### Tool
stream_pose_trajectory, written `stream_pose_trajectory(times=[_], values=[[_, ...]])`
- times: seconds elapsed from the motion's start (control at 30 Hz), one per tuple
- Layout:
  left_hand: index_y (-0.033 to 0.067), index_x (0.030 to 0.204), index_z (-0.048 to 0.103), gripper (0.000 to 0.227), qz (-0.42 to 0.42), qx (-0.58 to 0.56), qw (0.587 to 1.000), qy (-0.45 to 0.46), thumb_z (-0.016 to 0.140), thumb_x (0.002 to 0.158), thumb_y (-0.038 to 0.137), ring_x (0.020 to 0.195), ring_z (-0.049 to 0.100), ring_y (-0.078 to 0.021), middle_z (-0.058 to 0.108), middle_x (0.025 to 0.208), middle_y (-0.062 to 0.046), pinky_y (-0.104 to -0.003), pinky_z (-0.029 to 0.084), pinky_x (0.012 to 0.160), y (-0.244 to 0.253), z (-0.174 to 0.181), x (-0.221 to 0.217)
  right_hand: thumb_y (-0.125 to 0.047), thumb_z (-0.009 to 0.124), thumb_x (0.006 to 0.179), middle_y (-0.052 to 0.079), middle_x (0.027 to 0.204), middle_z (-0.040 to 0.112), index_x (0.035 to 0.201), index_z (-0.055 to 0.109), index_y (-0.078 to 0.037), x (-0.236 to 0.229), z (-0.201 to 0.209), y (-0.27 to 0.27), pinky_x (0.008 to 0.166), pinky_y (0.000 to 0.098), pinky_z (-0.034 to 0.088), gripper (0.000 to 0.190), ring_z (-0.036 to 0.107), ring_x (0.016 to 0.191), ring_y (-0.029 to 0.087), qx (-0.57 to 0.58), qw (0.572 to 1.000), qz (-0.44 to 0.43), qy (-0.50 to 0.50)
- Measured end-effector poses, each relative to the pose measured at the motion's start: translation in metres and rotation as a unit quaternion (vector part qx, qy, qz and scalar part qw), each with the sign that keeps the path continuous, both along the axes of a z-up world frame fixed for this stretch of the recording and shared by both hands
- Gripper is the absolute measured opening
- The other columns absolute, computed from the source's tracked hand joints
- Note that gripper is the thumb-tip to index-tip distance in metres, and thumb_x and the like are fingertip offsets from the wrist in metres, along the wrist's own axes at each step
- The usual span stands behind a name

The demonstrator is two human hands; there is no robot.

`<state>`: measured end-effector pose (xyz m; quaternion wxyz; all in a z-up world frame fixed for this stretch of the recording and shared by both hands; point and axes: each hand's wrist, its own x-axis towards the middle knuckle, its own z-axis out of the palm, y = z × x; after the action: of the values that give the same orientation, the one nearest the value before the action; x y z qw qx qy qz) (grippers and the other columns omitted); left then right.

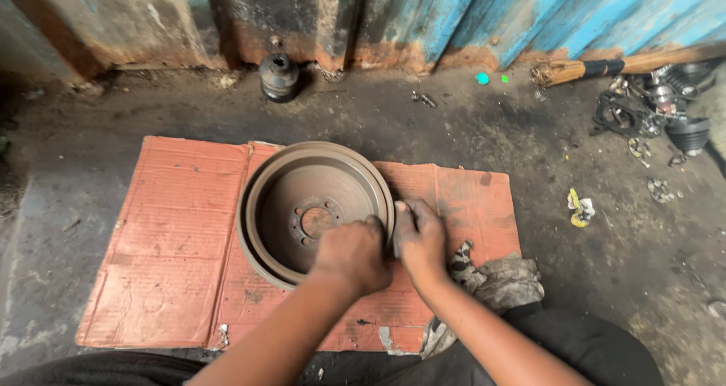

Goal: The person cleans a brake drum using a screwdriver to scrape surfaces and a cloth to wipe away debris while sitting on the floor.

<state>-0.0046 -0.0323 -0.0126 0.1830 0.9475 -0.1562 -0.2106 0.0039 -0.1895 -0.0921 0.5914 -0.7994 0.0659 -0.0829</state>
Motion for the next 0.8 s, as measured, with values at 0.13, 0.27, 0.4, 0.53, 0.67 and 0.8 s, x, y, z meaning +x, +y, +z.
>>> stream_pose_trajectory(times=[0.13, 0.27, 0.4, 0.53, 0.67, 0.8], values=[[0.0007, 0.114, 0.060, 0.046, 0.023, -0.069, 0.997, -0.036, 0.071, 0.073, 0.018, 0.098, 0.072, -0.0365, 0.072, 0.104, -0.022, -0.043, 0.058, 0.086, 0.000, -0.018, -0.006, -0.019, 0.058, 0.105, 0.001, 0.078, 0.065, 0.094, 0.067, -0.001, 0.038, 0.009, 0.002, 0.066, 0.0275, 0.048, 0.023, 0.053, 0.073, 0.008, -0.023, 0.997, 0.044, -0.053], [0.0014, 0.111, 0.060, 0.043, 0.024, -0.066, 0.996, -0.050, 0.073, 0.078, 0.027, 0.095, 0.072, -0.0365, 0.071, 0.102, -0.022, -0.046, 0.057, 0.085, 0.004, -0.016, -0.007, -0.019, 0.055, 0.102, 0.002, 0.078, 0.068, 0.097, 0.069, -0.002, 0.019, 0.018, 0.004, 0.066, 0.0274, 0.050, 0.022, 0.058, 0.072, 0.008, -0.041, 0.998, 0.033, -0.035], [-0.0002, 0.112, 0.058, 0.047, 0.109, -0.080, 0.990, -0.037, 0.076, 0.075, 0.024, 0.094, 0.072, -0.0369, 0.070, 0.102, -0.023, -0.044, 0.058, 0.083, -0.019, -0.014, 0.000, -0.021, 0.056, 0.102, 0.003, 0.079, 0.067, 0.096, 0.069, -0.001, 0.007, 0.014, 0.002, 0.065, 0.0281, 0.050, 0.024, 0.059, 0.071, 0.009, -0.063, 0.997, 0.020, -0.026], [0.0000, 0.110, 0.058, 0.048, 0.061, -0.088, 0.993, -0.052, 0.077, 0.072, 0.021, 0.093, 0.071, -0.0372, 0.070, 0.103, -0.022, -0.044, 0.058, 0.081, -0.009, -0.020, 0.001, -0.021, 0.057, 0.103, 0.002, 0.079, 0.068, 0.097, 0.070, -0.001, 0.049, 0.021, 0.008, 0.068, 0.0265, 0.049, 0.025, 0.058, 0.074, 0.008, -0.064, 0.995, 0.060, -0.051], [0.0003, 0.111, 0.058, 0.043, 0.032, -0.059, 0.996, -0.055, 0.074, 0.077, 0.021, 0.094, 0.073, -0.0353, 0.071, 0.102, -0.022, -0.044, 0.059, 0.082, -0.003, -0.017, -0.009, -0.023, 0.056, 0.105, 0.001, 0.073, 0.060, 0.096, 0.070, -0.002, 0.021, 0.024, 0.003, 0.061, 0.0299, 0.045, 0.026, 0.050, 0.067, 0.010, -0.040, 0.998, 0.041, 0.026], [-0.0019, 0.111, 0.055, 0.052, 0.096, -0.072, 0.992, -0.029, 0.079, 0.072, 0.025, 0.096, 0.071, -0.0370, 0.069, 0.105, -0.023, -0.043, 0.058, 0.084, -0.019, -0.016, 0.002, -0.021, 0.057, 0.107, 0.000, 0.073, 0.054, 0.097, 0.066, 0.000, 0.003, 0.012, 0.000, 0.057, 0.0317, 0.038, 0.025, 0.045, 0.065, 0.012, 0.015, 0.998, 0.014, 0.056]])
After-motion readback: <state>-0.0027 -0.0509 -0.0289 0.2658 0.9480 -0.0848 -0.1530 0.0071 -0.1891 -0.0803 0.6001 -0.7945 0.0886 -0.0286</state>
